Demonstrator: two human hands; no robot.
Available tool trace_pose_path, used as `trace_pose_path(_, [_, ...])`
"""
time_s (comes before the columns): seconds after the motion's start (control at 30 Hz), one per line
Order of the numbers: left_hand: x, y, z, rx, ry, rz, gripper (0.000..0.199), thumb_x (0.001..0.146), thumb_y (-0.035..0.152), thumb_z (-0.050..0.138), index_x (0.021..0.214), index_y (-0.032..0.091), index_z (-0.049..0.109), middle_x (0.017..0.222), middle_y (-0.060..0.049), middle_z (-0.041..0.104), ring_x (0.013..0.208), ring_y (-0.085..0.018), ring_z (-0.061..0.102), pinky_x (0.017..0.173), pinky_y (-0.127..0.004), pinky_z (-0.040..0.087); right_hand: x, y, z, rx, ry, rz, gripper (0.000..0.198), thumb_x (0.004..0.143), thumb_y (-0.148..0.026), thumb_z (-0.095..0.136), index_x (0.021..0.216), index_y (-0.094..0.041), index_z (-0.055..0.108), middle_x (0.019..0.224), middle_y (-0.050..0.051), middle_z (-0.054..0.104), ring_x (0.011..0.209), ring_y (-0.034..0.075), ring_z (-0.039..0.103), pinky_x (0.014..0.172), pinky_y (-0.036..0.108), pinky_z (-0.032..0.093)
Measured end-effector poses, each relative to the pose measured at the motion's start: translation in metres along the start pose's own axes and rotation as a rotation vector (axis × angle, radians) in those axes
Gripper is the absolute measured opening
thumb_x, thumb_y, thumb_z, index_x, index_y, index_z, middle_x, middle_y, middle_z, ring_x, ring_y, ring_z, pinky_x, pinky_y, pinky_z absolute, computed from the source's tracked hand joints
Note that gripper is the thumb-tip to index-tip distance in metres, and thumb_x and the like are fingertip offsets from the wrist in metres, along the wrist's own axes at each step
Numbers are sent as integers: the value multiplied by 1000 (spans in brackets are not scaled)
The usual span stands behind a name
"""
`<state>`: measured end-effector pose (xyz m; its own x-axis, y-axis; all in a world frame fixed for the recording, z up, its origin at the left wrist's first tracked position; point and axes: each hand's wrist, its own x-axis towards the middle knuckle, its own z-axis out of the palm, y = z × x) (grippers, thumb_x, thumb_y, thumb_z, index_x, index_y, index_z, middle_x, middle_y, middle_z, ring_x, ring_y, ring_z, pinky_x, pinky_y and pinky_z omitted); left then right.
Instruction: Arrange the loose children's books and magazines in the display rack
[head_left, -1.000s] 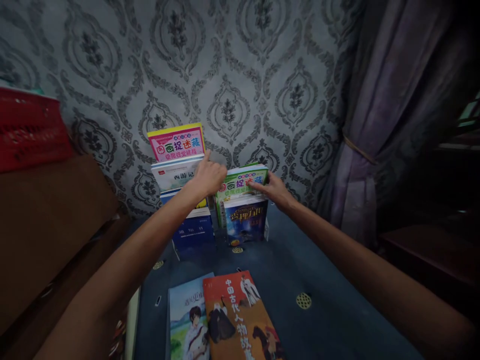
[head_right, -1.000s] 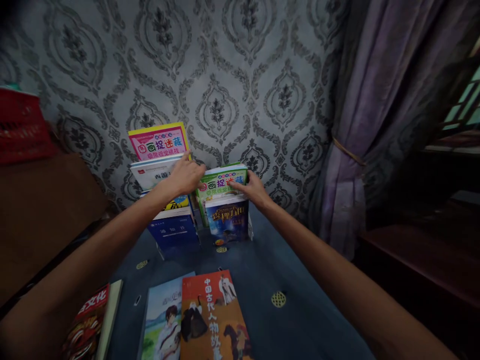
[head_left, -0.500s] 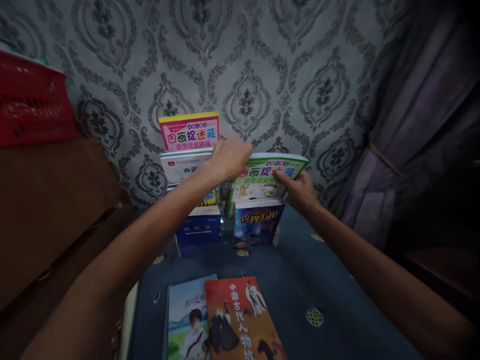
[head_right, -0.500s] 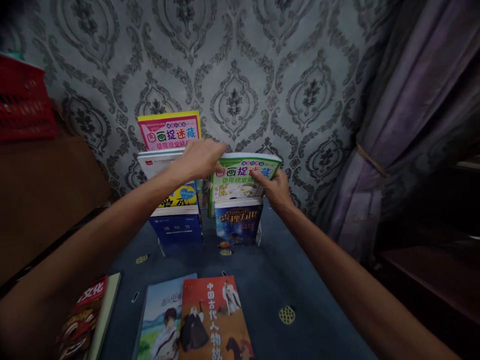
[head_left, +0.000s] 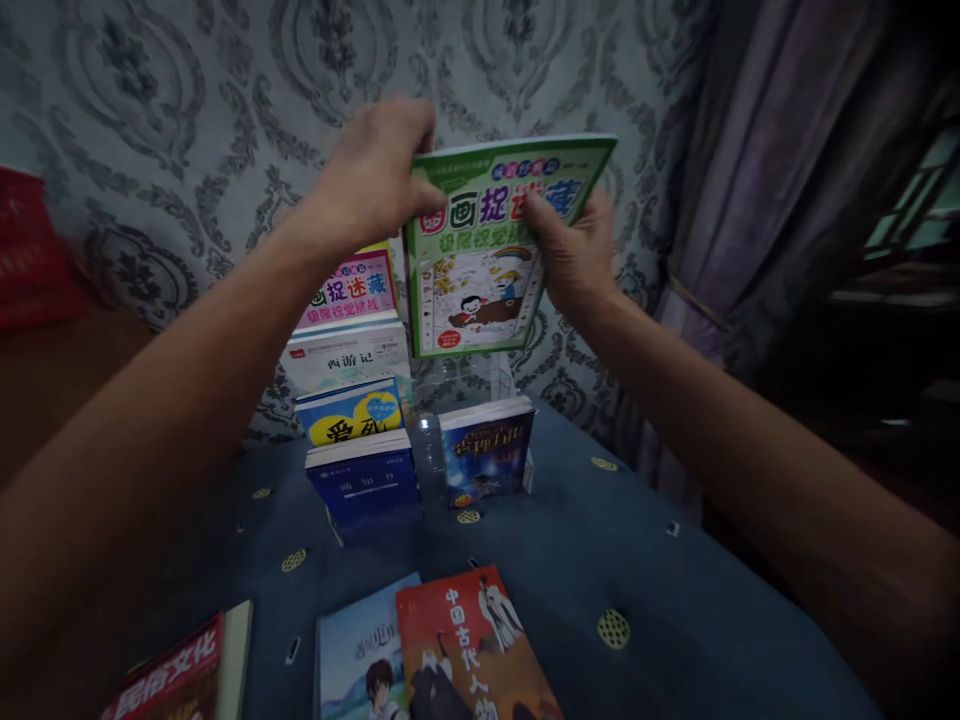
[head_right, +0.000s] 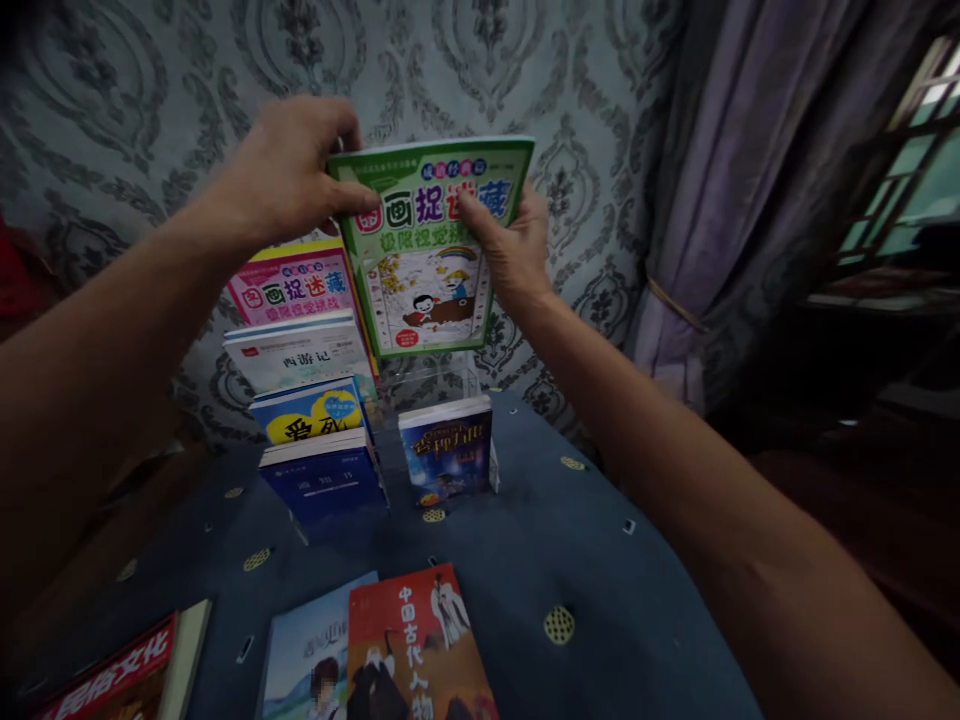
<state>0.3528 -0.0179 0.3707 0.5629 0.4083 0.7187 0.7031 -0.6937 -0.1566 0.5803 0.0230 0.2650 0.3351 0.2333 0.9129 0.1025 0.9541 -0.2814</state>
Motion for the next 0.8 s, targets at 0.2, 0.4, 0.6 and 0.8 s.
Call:
trace_pose_path(0.2, [8,-19,24,-195,-58,-48,34,70,35,70,104,39,68,100,1,73,128,-32,53,98,-45,50,-11,18,-1,-95,-24,161,51,66,-67,82,97,-31,63,105,0,74,110,26,69,95,43,58])
trace_pose_path(0.4, [24,-24,32,-254,-61,-157,40,68,33,75,106,34,65,96,0,73,124,-33,55,94,-43,53,-5,14,-2,-99,-33,216,55,63,-71,82,98,-35,60,112,-6,74,114,23,64,106,45,52])
trace_pose_path(0.6, [27,-26,38,-242,-30,-107,35,69,32,75,103,34,67,96,0,73,124,-32,55,97,-44,52,1,17,-7,-20,-60,158,55,64,-64,86,95,-27,60,100,-3,74,96,19,65,102,46,52])
trace_pose_path(0.8, [20,-23,26,-254,-65,-188,37,71,35,76,106,31,65,92,0,74,120,-33,60,92,-43,54,4,17,3,61,-90,167,57,60,-63,89,95,-27,62,98,-6,74,95,18,67,99,44,55])
